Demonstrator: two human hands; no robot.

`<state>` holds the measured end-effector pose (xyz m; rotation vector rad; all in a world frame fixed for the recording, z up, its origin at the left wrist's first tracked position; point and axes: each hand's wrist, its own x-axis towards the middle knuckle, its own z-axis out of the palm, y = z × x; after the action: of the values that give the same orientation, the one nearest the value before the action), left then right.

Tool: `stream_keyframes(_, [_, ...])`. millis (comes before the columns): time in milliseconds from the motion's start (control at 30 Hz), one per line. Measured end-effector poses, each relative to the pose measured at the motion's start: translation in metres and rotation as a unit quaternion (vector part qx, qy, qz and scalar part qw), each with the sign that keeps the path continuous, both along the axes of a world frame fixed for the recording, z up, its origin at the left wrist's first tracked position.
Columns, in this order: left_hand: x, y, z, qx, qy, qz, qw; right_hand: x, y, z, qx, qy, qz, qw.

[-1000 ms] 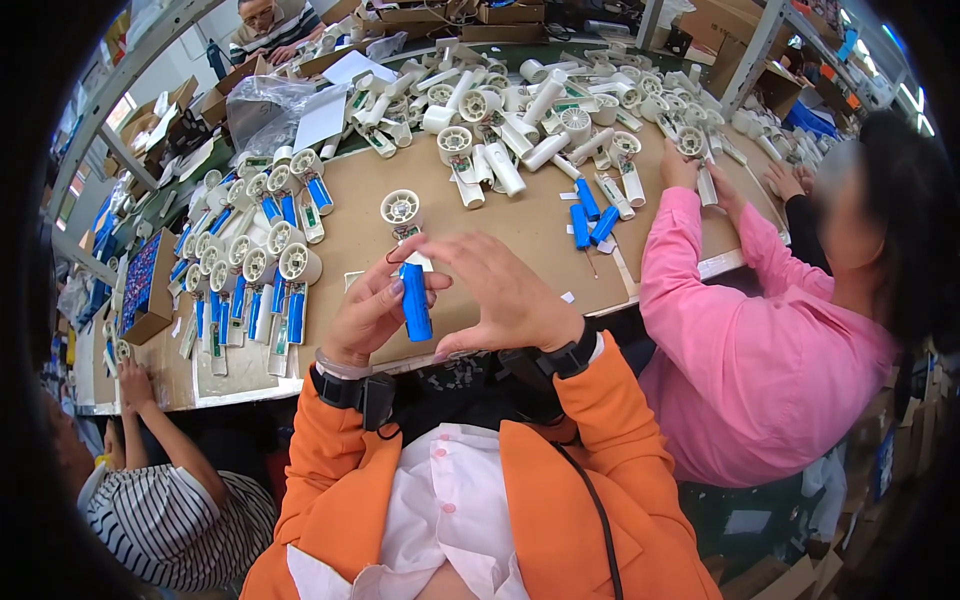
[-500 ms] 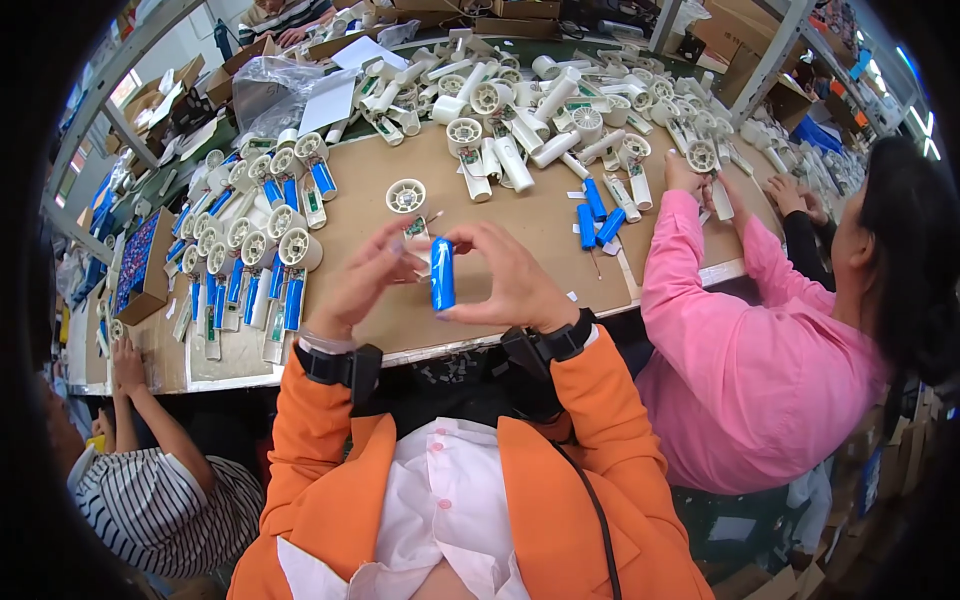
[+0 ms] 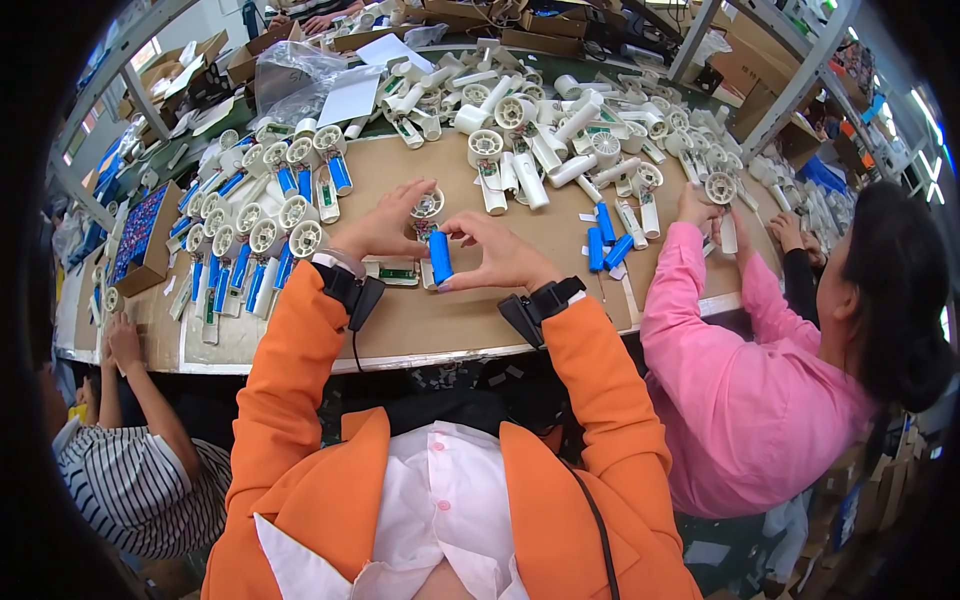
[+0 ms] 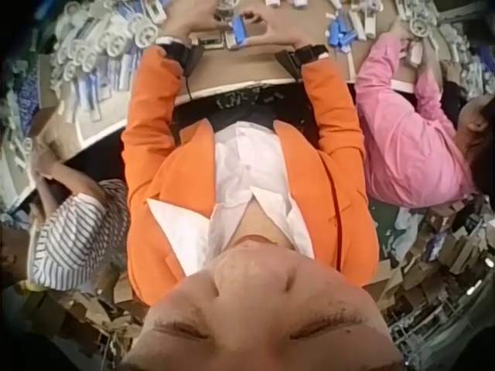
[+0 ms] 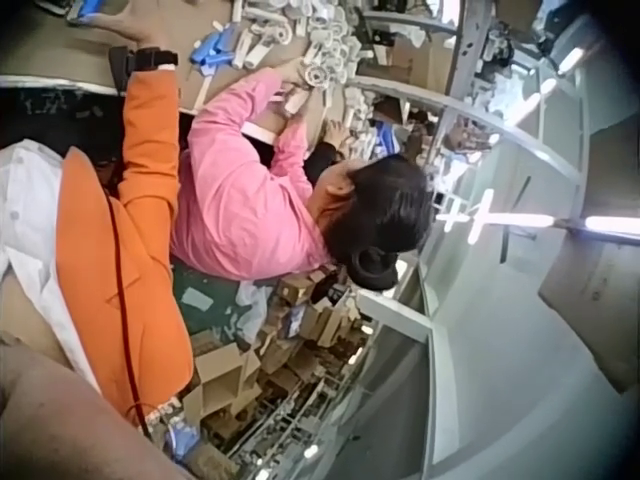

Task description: The person picks up a blue battery, inserts it into a white plastic fan housing, and tucks the wires into place. They then fit a white plastic cover onto the housing and press the pieces together before setting the assembled unit aside.

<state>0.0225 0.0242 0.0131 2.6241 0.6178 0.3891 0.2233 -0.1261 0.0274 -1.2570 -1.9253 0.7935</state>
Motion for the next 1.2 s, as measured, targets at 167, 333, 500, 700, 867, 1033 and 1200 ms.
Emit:
stream_keyframes(167, [-0.003, 0.005, 0.007, -0.038, 0.000, -0.041, 0.998, 0.003, 0.011, -0.008, 0.024, -0.026, 0.009, 0.999])
stream_keyframes(333, [-0.005, 0.008, 0.007, -0.204, -0.008, -0.017, 0.979, -0.001, 0.014, -0.005, 0.041, -0.069, 0.030, 0.996])
stream_keyframes(500, [-0.005, 0.010, 0.004, -0.191, -0.022, -0.032, 0.981, -0.004, 0.015, -0.001, 0.000, -0.069, 0.017, 0.997])
stream_keyframes(700, [-0.008, 0.008, 0.012, -0.268, -0.006, -0.027, 0.963, -0.009, 0.014, -0.001, 0.041, -0.124, 0.020, 0.991])
stream_keyframes(867, [-0.011, 0.001, 0.013, -0.284, -0.025, -0.017, 0.958, -0.013, 0.012, -0.001, 0.059, -0.157, 0.000, 0.986])
stream_keyframes(1033, [-0.010, -0.003, 0.015, -0.300, -0.050, -0.011, 0.953, -0.016, 0.009, -0.007, 0.087, -0.170, -0.011, 0.982])
stream_keyframes(1200, [-0.010, -0.004, 0.013, -0.319, -0.045, -0.005, 0.947, -0.017, 0.002, -0.017, 0.099, -0.159, -0.046, 0.981])
